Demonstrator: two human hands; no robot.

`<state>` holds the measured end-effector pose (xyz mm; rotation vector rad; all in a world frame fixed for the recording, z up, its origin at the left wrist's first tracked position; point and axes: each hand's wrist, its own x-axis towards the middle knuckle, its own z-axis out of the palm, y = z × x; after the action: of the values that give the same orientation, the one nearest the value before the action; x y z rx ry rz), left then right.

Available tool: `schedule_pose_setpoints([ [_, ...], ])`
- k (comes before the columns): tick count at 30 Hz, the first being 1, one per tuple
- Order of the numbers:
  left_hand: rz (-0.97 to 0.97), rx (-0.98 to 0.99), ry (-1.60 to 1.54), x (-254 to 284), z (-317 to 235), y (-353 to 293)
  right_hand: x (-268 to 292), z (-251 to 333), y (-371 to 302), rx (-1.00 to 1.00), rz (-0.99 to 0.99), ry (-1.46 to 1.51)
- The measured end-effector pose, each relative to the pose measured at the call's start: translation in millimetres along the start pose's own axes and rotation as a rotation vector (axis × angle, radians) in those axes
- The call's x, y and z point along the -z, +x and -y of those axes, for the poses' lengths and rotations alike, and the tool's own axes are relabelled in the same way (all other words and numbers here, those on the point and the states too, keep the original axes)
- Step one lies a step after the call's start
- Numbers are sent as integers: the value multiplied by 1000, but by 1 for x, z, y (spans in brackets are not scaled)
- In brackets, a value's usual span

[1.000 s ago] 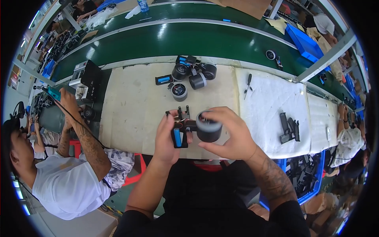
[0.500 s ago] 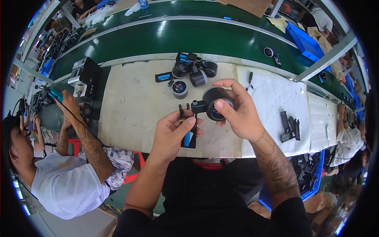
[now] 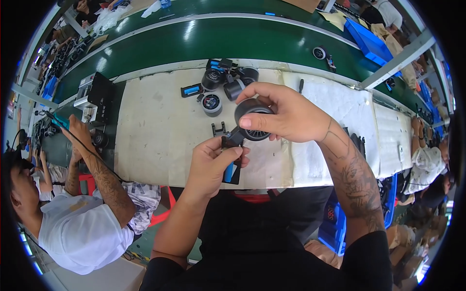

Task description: The person assembles the outer plastic casings and battery compartments for handheld electronic devices by hand, using plastic parts and electronic components from a blue bin.

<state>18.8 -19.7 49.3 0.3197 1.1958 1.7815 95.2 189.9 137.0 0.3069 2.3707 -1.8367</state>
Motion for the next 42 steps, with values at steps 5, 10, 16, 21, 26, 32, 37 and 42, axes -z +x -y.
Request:
schedule_pose_setpoints([
  [5, -16, 26, -69, -2, -3, -1, 2, 1, 3, 72, 14, -41],
  [10, -54, -63, 101, -5, 2, 2, 3, 9, 7, 81, 50, -173],
  [16, -31, -153, 265, -20, 1, -5, 20, 35, 16, -100, 241, -399],
  [21, -9, -168, 267, -21, -9, -12, 17, 45, 21, -84, 245, -454],
  [26, 117, -110, 83, -11, -3, -8, 14, 28, 20, -106, 225, -439],
  [32, 50, -52, 315, 12, 39, -4, 6, -59, 1, 10, 90, -102],
  [37, -64, 13, 0, 81, 62, -44, 83, -151, -103, 14, -922, -519],
  [42, -8, 76, -115, 100, 60, -60, 152, -220, -264, -678, -1053, -846],
])
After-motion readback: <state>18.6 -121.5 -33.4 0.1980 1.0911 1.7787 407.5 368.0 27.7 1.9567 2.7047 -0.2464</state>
